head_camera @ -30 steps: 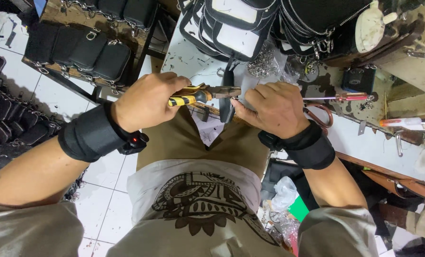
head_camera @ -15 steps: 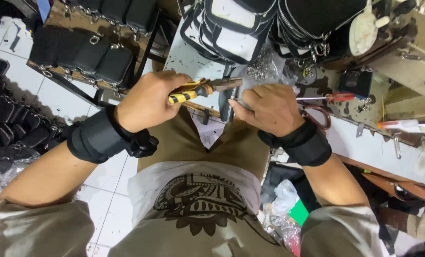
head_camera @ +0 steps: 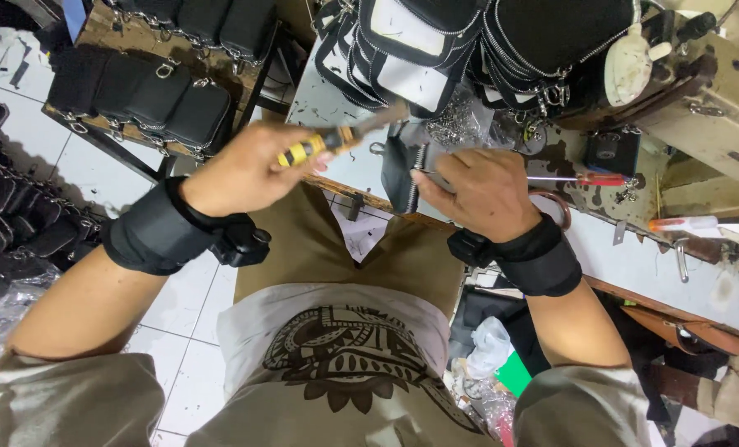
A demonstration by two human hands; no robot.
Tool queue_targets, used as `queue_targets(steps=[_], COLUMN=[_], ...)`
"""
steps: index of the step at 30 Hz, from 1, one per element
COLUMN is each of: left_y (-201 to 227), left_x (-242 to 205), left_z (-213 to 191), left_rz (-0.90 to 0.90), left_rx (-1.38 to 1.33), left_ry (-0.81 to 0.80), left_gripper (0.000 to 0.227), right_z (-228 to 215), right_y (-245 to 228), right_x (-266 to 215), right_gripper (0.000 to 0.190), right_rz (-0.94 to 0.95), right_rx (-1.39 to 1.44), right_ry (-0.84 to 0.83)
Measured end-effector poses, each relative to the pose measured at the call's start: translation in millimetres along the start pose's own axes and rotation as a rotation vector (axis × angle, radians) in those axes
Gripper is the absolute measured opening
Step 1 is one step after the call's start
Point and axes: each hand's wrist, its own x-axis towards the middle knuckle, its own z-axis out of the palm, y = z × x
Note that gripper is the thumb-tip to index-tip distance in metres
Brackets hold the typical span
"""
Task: Assembling leather pouches by attaching zippers and hardware using pliers and a screwdriver
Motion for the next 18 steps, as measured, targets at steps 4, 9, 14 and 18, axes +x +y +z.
queue_targets(steps=[4, 9, 14, 18], left_y=[8, -82, -109, -97], left_x=[12, 16, 23, 27], left_z=[-12, 35, 52, 45], left_rz=[-0.05, 0.042, 0.096, 0.082], left_rx=[0.125, 0.737, 0.923, 0.953], left_ry=[0.001, -0.006, 0.084, 0.044], left_gripper=[0.01, 0.033, 0.029, 0.05], right_z=[-4, -6, -3, -4], right_y=[8, 16, 14, 10], right_x=[-9, -23, -25, -21], right_gripper=[0.045, 0.045, 0.046, 0.045], right_rz=[0.075, 0.217, 0.278, 0.292], right_rx=[0.097, 0.109, 0.151, 0.162], right_ry=[-0.051, 0.005, 0.025, 0.039])
